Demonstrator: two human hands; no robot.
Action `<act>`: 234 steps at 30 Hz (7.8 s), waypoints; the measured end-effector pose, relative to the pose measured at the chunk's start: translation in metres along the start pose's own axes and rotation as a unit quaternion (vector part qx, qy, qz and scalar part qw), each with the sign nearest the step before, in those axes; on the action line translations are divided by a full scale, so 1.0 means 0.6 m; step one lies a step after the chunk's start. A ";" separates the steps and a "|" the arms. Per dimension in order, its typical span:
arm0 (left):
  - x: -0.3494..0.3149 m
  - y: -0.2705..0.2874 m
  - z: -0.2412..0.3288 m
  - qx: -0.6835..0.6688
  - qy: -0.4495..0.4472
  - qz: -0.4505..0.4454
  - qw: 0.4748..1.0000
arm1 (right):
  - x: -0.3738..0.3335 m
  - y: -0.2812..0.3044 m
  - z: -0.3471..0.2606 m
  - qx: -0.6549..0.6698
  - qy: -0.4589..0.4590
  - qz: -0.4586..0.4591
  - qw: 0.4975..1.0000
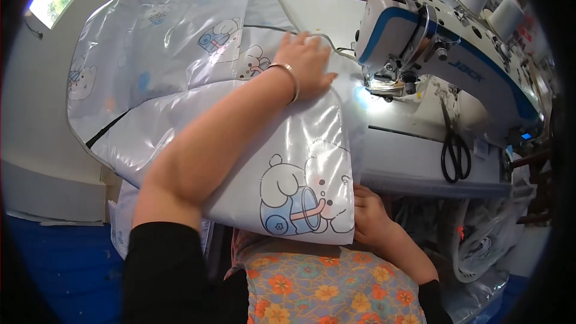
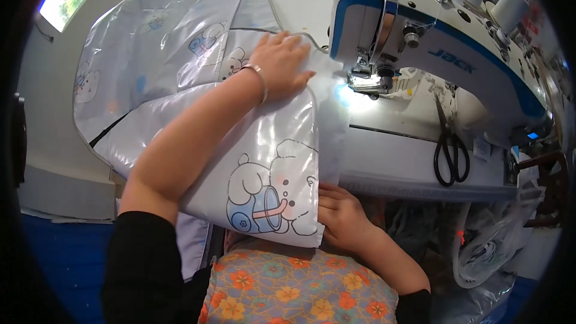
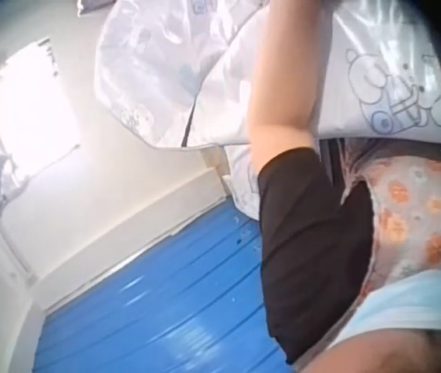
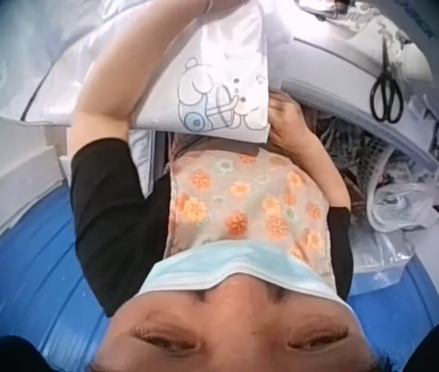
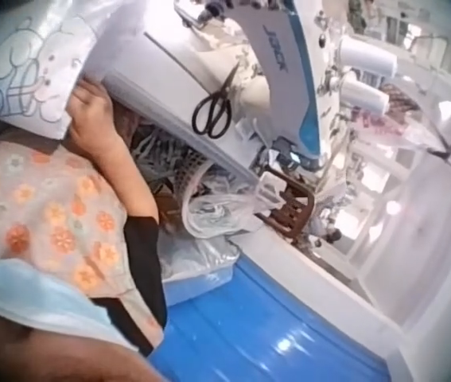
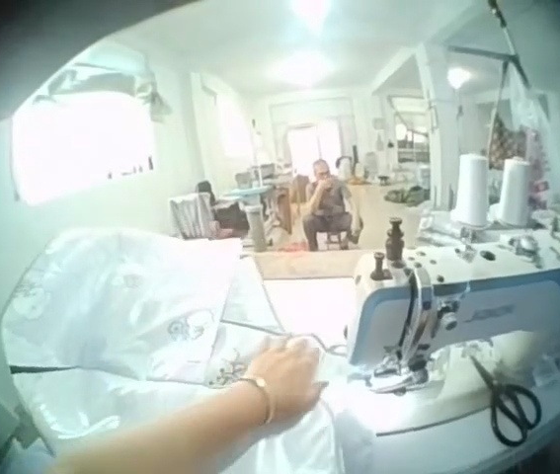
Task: Sewing textile covers using an industrial sewing machine.
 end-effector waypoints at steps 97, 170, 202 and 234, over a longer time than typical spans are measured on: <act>-0.398 0.042 0.128 0.000 0.057 -0.298 0.953 | -0.781 -0.178 0.120 0.060 -0.768 0.353 0.531; 0.006 -0.090 0.161 -0.231 -0.061 0.008 0.971 | 0.025 0.136 0.128 -0.148 -0.130 0.051 0.979; 0.031 -0.082 0.152 -0.233 -0.093 0.058 0.966 | 0.084 0.180 0.276 -0.244 -0.192 0.050 0.949; 0.020 -0.041 0.151 -0.331 -0.098 0.014 0.938 | -0.709 0.443 0.171 -0.126 -0.533 0.579 0.604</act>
Point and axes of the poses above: each hand's wrist, its own x-axis towards the middle knuckle, its own y-axis out of the back of the hand, z = x × y, the point moved 7 cm from there along x, towards the middle knuckle, and after that the axes turned 7 degrees about -x, right-handed, at the moved point
